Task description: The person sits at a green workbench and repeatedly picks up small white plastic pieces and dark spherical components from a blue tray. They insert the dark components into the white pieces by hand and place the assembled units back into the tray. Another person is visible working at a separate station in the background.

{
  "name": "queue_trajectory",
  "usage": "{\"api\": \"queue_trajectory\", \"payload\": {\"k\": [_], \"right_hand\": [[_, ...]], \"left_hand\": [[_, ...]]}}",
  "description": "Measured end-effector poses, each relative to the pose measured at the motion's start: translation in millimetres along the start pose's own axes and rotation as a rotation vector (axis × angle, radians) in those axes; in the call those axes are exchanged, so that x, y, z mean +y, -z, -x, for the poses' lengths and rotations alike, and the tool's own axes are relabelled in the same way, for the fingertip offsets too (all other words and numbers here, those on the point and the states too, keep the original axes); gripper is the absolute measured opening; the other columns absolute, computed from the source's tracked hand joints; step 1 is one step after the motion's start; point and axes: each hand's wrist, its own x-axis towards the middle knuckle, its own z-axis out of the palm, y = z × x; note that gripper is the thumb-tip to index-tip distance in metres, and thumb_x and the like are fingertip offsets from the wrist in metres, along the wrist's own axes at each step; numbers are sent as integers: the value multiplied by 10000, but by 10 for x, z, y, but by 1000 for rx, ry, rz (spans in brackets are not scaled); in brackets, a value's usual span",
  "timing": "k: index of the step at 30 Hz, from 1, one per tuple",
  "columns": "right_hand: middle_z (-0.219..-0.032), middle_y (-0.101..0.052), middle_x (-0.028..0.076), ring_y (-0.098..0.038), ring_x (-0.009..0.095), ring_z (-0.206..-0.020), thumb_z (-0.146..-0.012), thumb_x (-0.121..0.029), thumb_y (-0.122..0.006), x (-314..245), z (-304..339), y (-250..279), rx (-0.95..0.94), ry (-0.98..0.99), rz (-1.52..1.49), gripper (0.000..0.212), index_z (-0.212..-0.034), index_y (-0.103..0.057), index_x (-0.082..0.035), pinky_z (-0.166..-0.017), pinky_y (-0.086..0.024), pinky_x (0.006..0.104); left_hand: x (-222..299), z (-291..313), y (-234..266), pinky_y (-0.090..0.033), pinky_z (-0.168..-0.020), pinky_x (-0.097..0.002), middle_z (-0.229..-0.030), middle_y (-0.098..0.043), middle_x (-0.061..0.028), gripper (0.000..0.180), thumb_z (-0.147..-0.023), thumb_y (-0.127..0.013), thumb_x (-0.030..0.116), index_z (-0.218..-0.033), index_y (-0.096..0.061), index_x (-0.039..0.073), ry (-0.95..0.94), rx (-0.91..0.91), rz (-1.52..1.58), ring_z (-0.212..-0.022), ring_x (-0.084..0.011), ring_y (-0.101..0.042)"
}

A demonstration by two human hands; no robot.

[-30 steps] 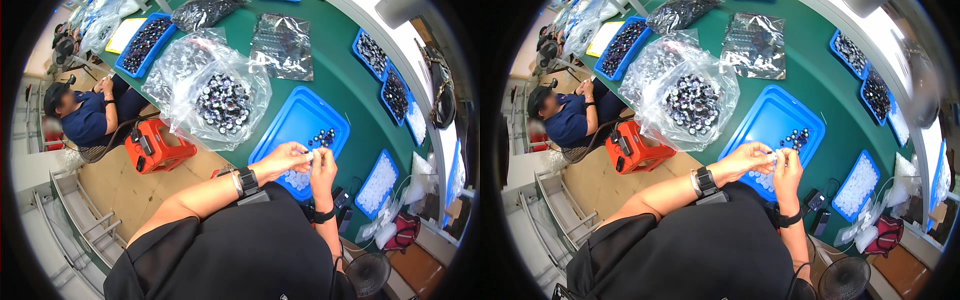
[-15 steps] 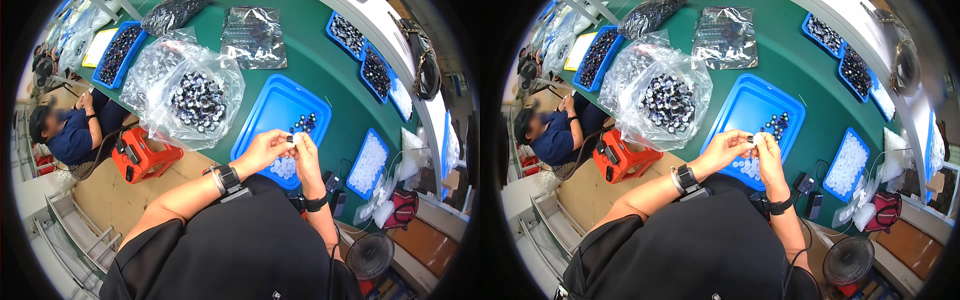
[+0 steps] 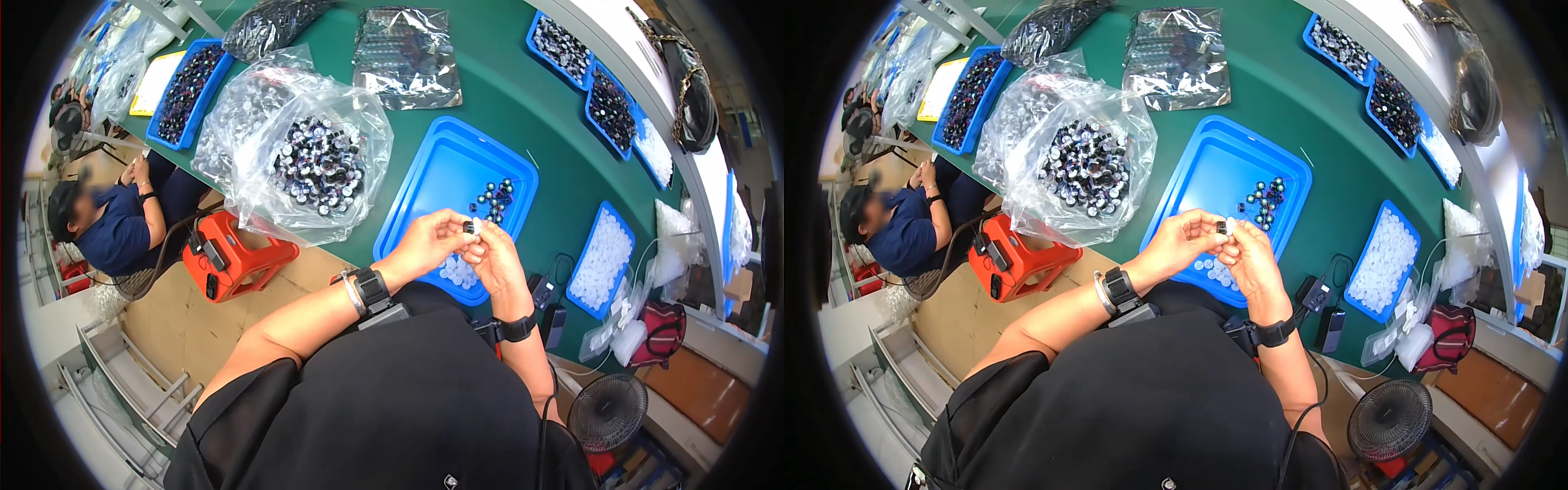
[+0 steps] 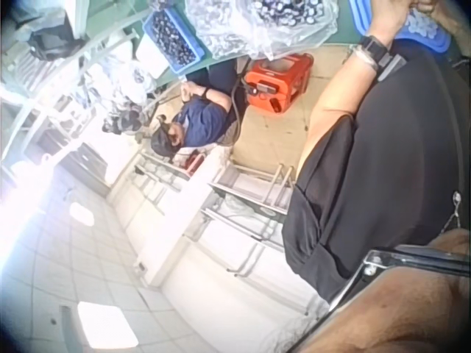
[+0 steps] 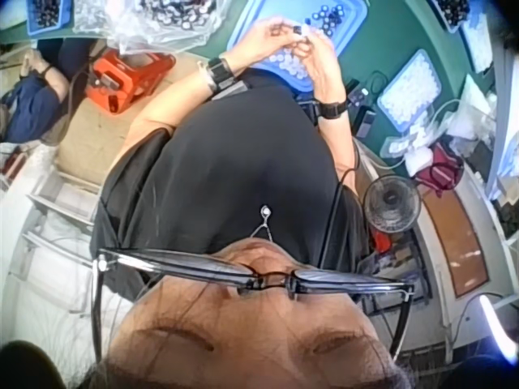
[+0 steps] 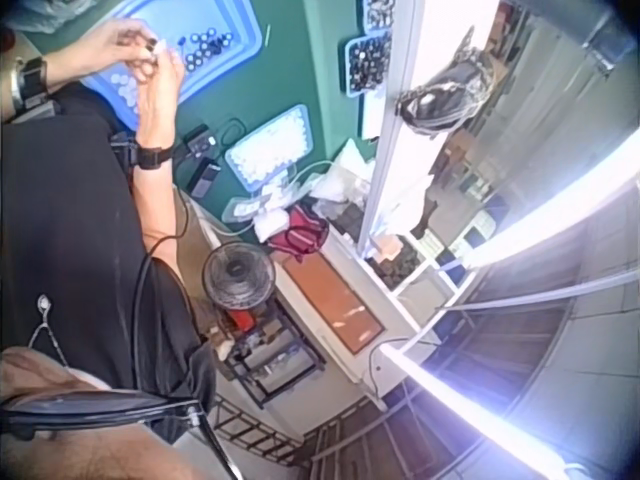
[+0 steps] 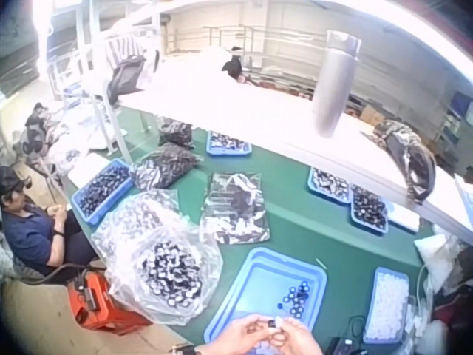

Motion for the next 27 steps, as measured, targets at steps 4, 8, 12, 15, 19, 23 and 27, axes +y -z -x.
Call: {"api": "queue_trajectory", "payload": {"k": [4, 8, 12, 15, 19, 23, 27], "right_hand": [[-685, -477, 0, -406, 49, -535, -930, -123, -559, -8, -2, -10, 31, -15, 7, 111, -862, -491, -69, -459, -326, 200], [-674, -468, 0, -401, 48, -535, -939, -115, -539, 36, -17, -26, 91, 36, 79, 125, -841, -475, -72, -452, -323, 207], [-688, -466, -18, -375, 25, -524, -961, -120, -495, 127, -29, 23, 55, 312, 384, 97, -885, -448, -84, -447, -298, 188], [-690, -454, -19, -371, 25, -544, -970, -123, -481, 204, -100, 105, 71, 585, 746, 109, -893, -429, -67, -459, -307, 193], [-700, -466, -11, -402, 37, -581, -974, -117, -477, 173, -66, 54, 53, 532, 714, 116, -890, -438, -47, -482, -336, 194], [-718, -482, -17, -399, 22, -566, -985, -134, -456, 43, -44, 23, -37, 248, 388, 106, -913, -458, -57, -475, -326, 182], [-719, -484, -18, -382, 16, -549, -989, -140, -444, 43, -37, -1, -34, 203, 340, 107, -926, -472, -58, -470, -319, 177]], "left_hand": [[-41, -9, 13, -545, -786, -292, -967, -658, -110, 206, -897, -604, 60, -1076, -563, -34, 18, -4, 54, -877, -156, -653], [-66, -20, 19, -545, -779, -290, -957, -657, -104, 204, -900, -601, 63, -1076, -563, -32, 16, 16, -20, -865, -149, -649], [-97, -35, 16, -545, -757, -278, -931, -651, -89, 207, -904, -603, 80, -1073, -565, -33, 37, 16, -70, -828, -139, -646], [-64, -25, 32, -544, -744, -271, -921, -646, -84, 211, -904, -606, 90, -1070, -565, -32, 85, -2, -39, -809, -136, -645], [-79, -18, 46, -545, -742, -271, -926, -645, -91, 206, -906, -603, 90, -1066, -562, -32, 90, -17, 15, -812, -140, -648], [-50, -31, 28, -546, -758, -278, -937, -649, -102, 196, -912, -589, 80, -1068, -556, -35, 40, -13, 47, -839, -153, -653], [-31, -18, 26, -543, -782, -285, -950, -651, -110, 207, -919, -577, 78, -1084, -548, -43, 49, -25, 80, -857, -159, -653]]}}
